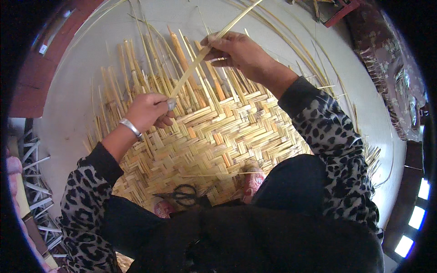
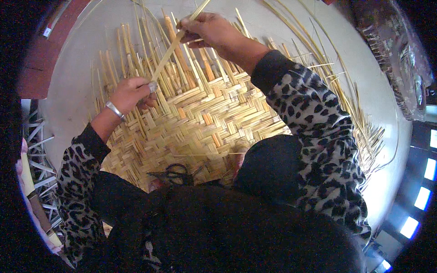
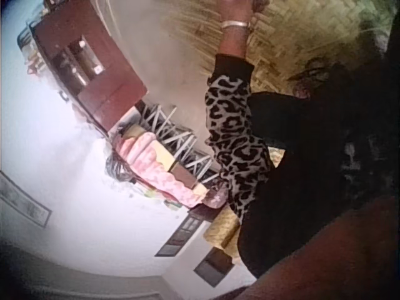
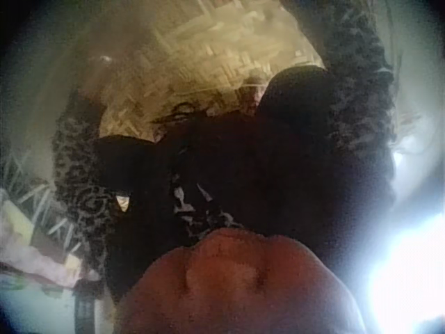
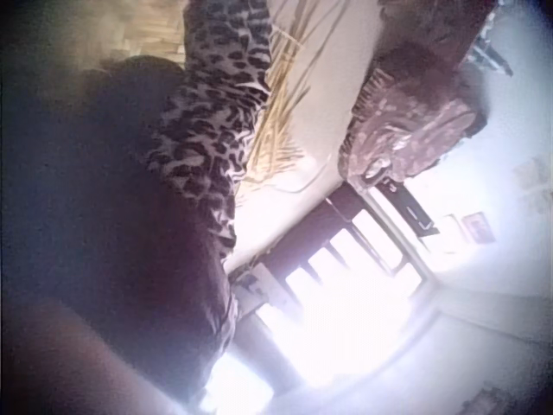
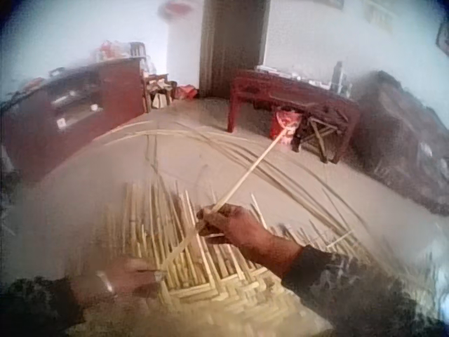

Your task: The person weaves a large flat basket using thin bamboo strips. They interlace the strips by hand, occasionally using scissors to trim excess material. The woven mat grows steadily as the person continues the repetitive weaving pattern.

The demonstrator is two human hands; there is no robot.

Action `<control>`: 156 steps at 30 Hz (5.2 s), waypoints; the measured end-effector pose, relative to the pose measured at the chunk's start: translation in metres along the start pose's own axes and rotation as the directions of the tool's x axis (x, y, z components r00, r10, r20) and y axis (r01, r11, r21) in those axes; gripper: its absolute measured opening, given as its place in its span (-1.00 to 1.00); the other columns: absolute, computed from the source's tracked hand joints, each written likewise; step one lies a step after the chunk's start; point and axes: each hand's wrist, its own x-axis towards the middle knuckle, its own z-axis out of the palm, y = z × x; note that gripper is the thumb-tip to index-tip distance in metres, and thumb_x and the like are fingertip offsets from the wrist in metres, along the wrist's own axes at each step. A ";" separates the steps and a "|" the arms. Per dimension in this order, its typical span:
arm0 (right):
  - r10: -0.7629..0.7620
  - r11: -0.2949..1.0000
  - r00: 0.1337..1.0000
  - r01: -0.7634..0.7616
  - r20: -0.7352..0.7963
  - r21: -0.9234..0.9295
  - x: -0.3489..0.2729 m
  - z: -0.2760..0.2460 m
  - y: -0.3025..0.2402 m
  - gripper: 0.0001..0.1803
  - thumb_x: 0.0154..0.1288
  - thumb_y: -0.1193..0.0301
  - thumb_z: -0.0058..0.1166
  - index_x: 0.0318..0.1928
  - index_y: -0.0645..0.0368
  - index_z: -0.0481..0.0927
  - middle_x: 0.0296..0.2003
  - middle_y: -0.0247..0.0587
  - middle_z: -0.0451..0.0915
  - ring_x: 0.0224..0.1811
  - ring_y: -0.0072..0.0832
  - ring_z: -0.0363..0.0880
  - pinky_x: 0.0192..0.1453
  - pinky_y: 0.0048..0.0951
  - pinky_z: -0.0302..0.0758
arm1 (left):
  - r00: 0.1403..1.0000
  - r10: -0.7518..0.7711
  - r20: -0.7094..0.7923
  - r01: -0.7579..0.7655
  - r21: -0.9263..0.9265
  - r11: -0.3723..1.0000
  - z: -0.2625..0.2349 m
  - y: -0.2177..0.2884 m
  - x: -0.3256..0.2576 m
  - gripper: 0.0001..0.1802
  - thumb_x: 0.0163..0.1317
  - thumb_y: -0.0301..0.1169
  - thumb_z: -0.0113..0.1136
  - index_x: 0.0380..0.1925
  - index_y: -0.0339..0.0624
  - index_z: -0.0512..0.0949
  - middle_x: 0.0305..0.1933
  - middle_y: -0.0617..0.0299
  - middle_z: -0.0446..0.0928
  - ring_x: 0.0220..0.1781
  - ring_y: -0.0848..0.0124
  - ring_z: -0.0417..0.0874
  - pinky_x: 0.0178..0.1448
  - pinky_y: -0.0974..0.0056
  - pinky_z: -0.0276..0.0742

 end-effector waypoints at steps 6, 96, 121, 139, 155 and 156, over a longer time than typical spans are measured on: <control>0.135 0.988 0.988 -0.140 0.076 0.063 -0.013 -0.026 0.061 -0.61 0.46 0.27 -0.03 0.08 0.34 0.48 -0.12 -0.07 0.63 -0.03 -0.37 0.64 0.10 -0.43 0.60 | 0.996 0.073 0.060 -0.073 -0.008 0.997 0.046 -0.018 0.066 -0.76 0.30 -0.33 0.15 -0.29 -0.35 0.59 -0.49 0.23 0.61 -0.56 0.50 0.62 -0.52 0.43 0.50; -0.281 0.805 0.904 0.040 -0.321 -0.592 -0.026 -0.102 0.227 -0.79 0.20 0.47 0.13 -0.14 0.16 0.66 -0.32 -0.10 0.64 -0.33 -0.26 0.65 -0.19 -0.38 0.57 | 0.975 0.101 -0.200 -0.105 -0.010 0.994 0.203 -0.093 0.213 -0.78 0.22 -0.46 0.12 -0.15 -0.29 0.58 -0.44 0.23 0.58 -0.50 0.48 0.56 -0.37 0.33 0.52; 0.261 0.963 0.892 -0.213 -0.370 0.165 -0.088 -0.194 0.231 -0.72 0.31 0.53 -0.05 0.00 0.30 0.55 -0.19 -0.25 0.60 -0.23 -0.55 0.61 -0.08 -0.53 0.58 | 0.928 0.371 0.040 -0.307 0.649 0.696 0.264 0.004 0.238 -0.56 0.12 -0.29 0.28 0.00 -0.23 0.52 0.00 -0.08 0.56 -0.02 0.02 0.61 0.02 0.09 0.54; 0.219 0.743 0.942 -0.329 -0.253 -0.582 0.012 -0.200 0.237 -0.52 0.04 0.18 0.23 -0.10 0.29 0.60 -0.19 0.07 0.64 -0.09 -0.21 0.61 0.00 -0.27 0.49 | 0.960 -0.115 -0.255 0.039 -0.285 0.958 0.266 0.003 0.249 -0.84 0.21 -0.42 0.21 -0.40 -0.33 0.55 -0.54 0.15 0.55 -0.63 0.39 0.62 -0.64 0.30 0.49; 0.032 0.873 0.887 -0.249 -0.461 -0.418 -0.029 -0.227 0.245 -0.71 0.11 0.27 0.13 -0.16 0.07 0.70 -0.29 -0.02 0.68 -0.21 -0.18 0.68 -0.05 -0.27 0.56 | 0.984 0.161 0.075 -0.176 0.529 0.830 0.261 0.012 0.273 -0.67 0.15 -0.24 0.22 -0.21 -0.27 0.63 -0.19 -0.12 0.63 -0.12 -0.01 0.64 0.02 0.11 0.51; 0.046 0.829 0.855 -0.321 -0.516 -0.457 -0.033 -0.232 0.245 -0.73 0.08 0.35 0.07 -0.18 0.02 0.70 -0.29 -0.08 0.69 -0.21 -0.14 0.66 -0.06 -0.25 0.57 | 0.980 0.181 0.088 -0.198 0.576 0.793 0.261 0.015 0.272 -0.67 0.15 -0.24 0.22 -0.20 -0.27 0.63 -0.19 -0.11 0.63 -0.13 -0.01 0.64 0.01 0.11 0.52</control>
